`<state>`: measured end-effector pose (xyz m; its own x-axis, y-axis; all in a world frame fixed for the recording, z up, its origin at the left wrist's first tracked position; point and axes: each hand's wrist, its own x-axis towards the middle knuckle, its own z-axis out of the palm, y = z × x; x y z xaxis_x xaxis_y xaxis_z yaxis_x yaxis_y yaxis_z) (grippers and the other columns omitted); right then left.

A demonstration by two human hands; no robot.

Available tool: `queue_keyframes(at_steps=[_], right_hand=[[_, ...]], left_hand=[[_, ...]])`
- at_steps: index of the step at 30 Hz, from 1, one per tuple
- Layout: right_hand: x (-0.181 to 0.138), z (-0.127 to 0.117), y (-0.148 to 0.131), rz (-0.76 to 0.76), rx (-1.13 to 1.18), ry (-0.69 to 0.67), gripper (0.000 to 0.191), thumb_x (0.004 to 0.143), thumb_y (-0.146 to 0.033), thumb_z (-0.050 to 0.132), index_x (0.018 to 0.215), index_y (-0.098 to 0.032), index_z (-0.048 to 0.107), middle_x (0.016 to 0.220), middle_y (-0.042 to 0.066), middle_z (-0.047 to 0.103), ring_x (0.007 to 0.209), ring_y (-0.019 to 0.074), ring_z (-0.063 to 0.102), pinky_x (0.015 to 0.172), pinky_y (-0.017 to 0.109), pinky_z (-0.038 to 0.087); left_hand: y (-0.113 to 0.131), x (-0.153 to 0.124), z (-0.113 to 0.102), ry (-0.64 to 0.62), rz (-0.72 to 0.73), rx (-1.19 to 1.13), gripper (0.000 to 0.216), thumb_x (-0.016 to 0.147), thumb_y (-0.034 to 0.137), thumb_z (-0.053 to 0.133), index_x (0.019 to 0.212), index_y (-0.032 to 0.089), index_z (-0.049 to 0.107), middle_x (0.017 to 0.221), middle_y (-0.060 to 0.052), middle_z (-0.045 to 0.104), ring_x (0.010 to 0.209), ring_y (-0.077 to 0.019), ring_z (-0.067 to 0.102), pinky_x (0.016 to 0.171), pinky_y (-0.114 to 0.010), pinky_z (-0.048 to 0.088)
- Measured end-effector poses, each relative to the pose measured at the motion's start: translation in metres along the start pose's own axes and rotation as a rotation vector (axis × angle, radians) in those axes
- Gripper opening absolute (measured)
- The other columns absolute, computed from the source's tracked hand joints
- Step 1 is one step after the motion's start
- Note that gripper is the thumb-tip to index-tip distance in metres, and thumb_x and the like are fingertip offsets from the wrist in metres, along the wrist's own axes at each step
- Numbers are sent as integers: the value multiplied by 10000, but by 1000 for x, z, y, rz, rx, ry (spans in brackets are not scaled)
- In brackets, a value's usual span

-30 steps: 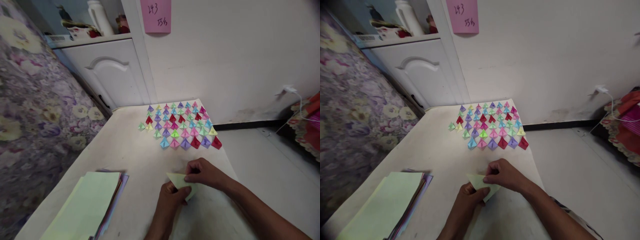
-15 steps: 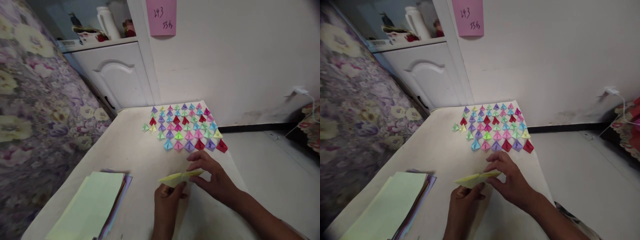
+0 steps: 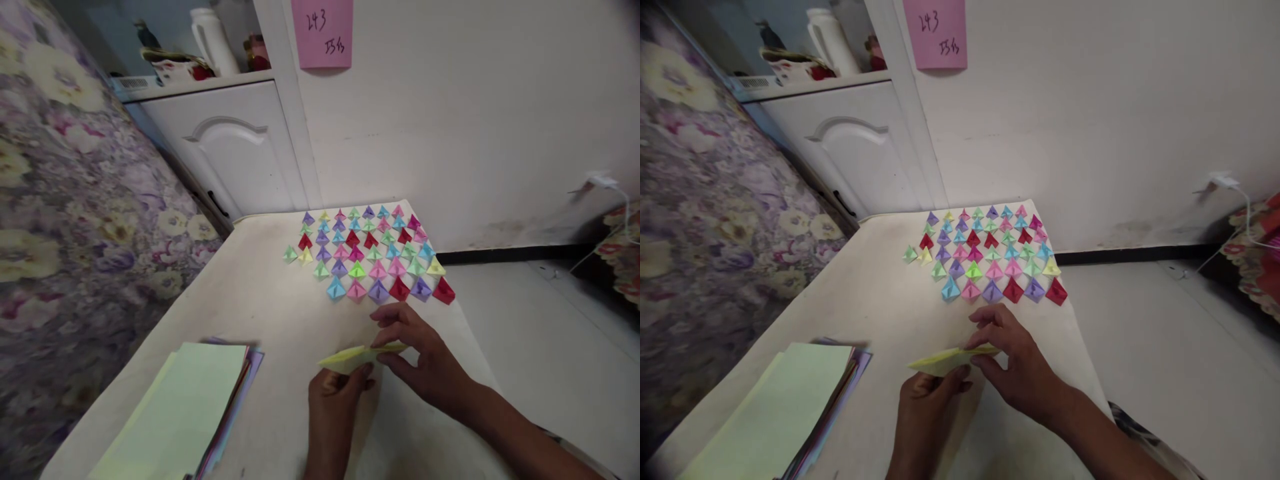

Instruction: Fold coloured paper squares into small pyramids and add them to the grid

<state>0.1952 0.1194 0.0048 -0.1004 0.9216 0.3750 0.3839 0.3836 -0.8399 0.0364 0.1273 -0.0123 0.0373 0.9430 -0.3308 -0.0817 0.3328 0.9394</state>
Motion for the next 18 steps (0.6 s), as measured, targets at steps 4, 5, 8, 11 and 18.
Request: queue_keyframes(at_steps=[4,5,8,11,18], right_hand=[[0,1,1,-10,3,5,213,737,-60,554,850,-235,599,1124,52,479,1023,193,499,865,347,447],[0,2,1,-9,5,-1,216,739,-58,550,849,-236,602,1126,52,478,1020,192,502,863,346,449],[-1,3,1,-6,7,-14,206,747,-59,542,836,-234,606,1131,52,476,1018,187,505,859,342,453],[-1,3,1,-7,9,-9,199,745,-70,550,845,-236,599,1131,55,481,1030,194,501,856,348,456],[0,3,0,-16,12,-11,244,729,-40,546,868,-231,607,1114,53,490,999,185,519,839,328,464]], left_hand=[[-1,1,0,-8,-8,-17,236,544,282,769,735,149,732,709,-33,719,652,-186,643,604,-283,556],[-2,2,0,-6,-8,-20,224,552,274,766,735,150,730,700,-28,717,647,-181,640,604,-279,555],[-5,4,-1,-4,-5,-21,190,567,256,758,719,146,723,658,-18,704,631,-175,633,615,-284,554],[-7,5,-2,3,-11,-9,186,556,254,762,696,140,721,628,-20,697,622,-185,634,615,-300,556],[-6,3,-1,-56,14,-3,196,603,261,732,771,158,732,734,-26,721,691,-183,644,625,-272,552]])
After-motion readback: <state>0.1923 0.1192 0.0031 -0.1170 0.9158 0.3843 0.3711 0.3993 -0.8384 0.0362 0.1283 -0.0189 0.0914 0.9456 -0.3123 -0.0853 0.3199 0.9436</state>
